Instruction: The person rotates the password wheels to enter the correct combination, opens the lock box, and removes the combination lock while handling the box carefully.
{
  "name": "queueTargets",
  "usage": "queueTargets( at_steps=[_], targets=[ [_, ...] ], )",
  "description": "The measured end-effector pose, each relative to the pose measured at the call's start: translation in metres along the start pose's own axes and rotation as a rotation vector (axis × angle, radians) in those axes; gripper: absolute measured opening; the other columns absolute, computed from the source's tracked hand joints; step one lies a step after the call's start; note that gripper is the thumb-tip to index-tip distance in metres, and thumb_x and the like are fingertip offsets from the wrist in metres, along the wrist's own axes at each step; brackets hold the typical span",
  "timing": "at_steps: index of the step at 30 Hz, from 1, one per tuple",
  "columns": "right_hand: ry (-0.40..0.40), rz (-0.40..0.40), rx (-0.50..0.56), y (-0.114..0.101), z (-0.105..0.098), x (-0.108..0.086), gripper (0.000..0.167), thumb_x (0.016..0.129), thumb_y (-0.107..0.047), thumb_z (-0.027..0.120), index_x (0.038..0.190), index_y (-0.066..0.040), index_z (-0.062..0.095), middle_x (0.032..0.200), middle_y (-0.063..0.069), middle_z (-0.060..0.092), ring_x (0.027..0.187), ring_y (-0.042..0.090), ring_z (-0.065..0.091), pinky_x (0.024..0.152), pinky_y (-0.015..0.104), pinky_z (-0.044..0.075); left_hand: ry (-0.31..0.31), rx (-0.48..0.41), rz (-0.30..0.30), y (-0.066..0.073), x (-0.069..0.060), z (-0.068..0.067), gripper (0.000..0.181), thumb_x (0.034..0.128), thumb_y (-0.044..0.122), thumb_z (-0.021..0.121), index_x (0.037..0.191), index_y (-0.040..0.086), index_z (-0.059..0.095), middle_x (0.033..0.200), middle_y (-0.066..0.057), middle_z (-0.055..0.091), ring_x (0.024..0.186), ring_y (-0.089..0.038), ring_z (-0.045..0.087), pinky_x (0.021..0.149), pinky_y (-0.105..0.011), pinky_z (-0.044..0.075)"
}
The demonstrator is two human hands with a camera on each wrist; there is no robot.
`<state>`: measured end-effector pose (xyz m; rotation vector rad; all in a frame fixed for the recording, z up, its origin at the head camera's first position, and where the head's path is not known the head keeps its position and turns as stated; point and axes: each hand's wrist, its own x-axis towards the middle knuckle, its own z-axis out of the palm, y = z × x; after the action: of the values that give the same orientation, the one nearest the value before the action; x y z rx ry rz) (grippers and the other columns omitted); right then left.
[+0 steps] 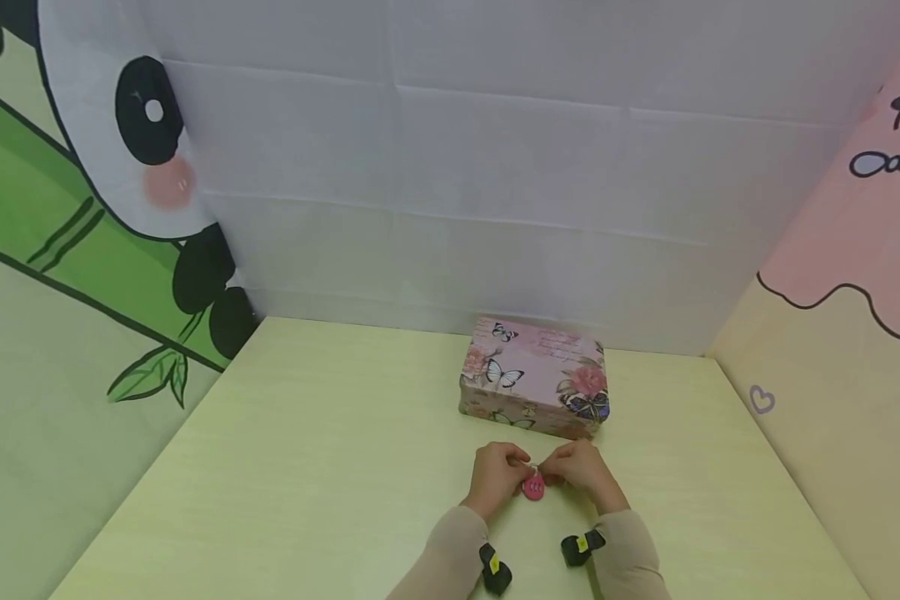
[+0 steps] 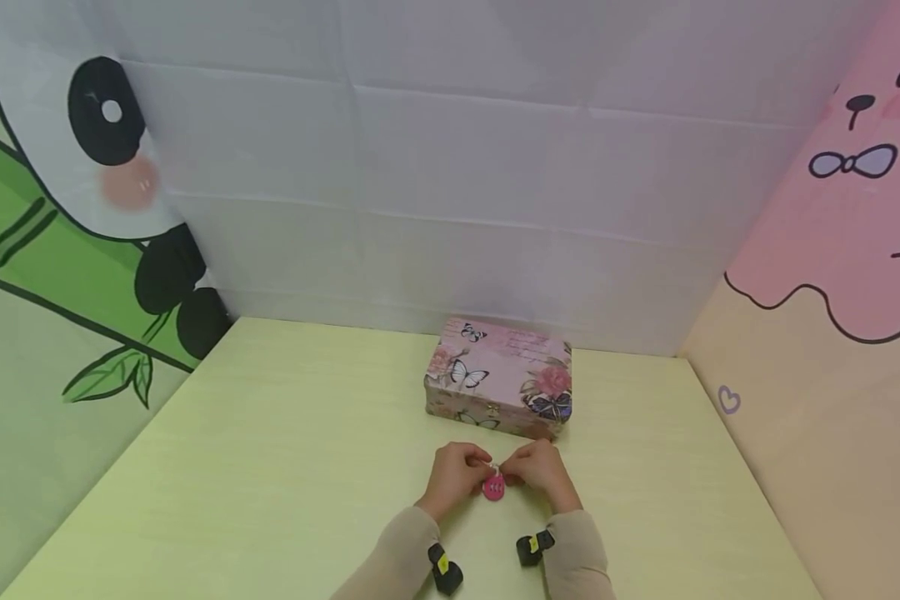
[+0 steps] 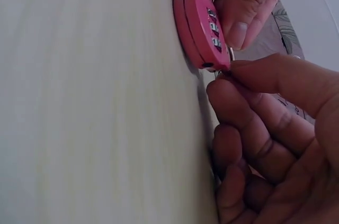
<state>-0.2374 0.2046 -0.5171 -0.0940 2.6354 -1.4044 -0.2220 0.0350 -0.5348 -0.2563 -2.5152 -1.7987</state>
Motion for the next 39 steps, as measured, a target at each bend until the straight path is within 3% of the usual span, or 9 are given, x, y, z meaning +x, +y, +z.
queueTargets(
  at_steps=[8, 20, 30, 39],
  targets=[
    [-0.020, -0.009, -0.025, -0.0019, 0.0012, -0.0049, 0.009, 0.076, -0.007, 0.077, 0.075, 0.002, 0.077, 0.063, 0.006, 0.070, 0.060, 0.011, 0.060, 0.058, 0.027, 0.046, -0.005, 0.066, -0.016, 0.0001, -0.0043, 0.0003, 0.010, 0.0779, 0.000, 0.081, 0.083, 0.001, 0.073, 0.066, 0.001, 0.069, 0.051, -0.003, 0.055, 0.049, -0.020, 0.045],
    [-0.039, -0.023, -0.020, -0.0026, 0.0000, -0.0075, 0.012, 0.076, -0.009, 0.078, 0.074, 0.003, 0.077, 0.063, 0.008, 0.070, 0.062, 0.013, 0.063, 0.061, 0.028, 0.048, 0.018, 0.159, 0.101, -0.0023, -0.0061, 0.0009, 0.009, 0.0770, 0.003, 0.083, 0.073, 0.004, 0.076, 0.068, 0.000, 0.070, 0.060, -0.002, 0.056, 0.055, -0.021, 0.045],
    [-0.014, -0.030, -0.078, -0.0050, 0.0028, -0.0091, 0.011, 0.075, -0.010, 0.079, 0.072, 0.000, 0.077, 0.060, 0.006, 0.069, 0.061, 0.012, 0.060, 0.060, 0.028, 0.047, -0.013, 0.214, 0.093, 0.0009, -0.0057, -0.0002, 0.009, 0.0770, 0.002, 0.083, 0.071, 0.005, 0.077, 0.069, 0.001, 0.071, 0.065, -0.005, 0.060, 0.059, -0.022, 0.047],
    [0.011, -0.012, -0.143, -0.0065, 0.0043, -0.0062, 0.011, 0.072, -0.012, 0.080, 0.068, -0.003, 0.076, 0.056, 0.002, 0.066, 0.059, 0.010, 0.056, 0.058, 0.027, 0.044, -0.037, 0.273, 0.130, 0.0033, -0.0048, -0.0007, 0.009, 0.0759, 0.003, 0.084, 0.071, 0.005, 0.077, 0.067, 0.000, 0.071, 0.064, -0.006, 0.060, 0.058, -0.021, 0.046]
  ],
)
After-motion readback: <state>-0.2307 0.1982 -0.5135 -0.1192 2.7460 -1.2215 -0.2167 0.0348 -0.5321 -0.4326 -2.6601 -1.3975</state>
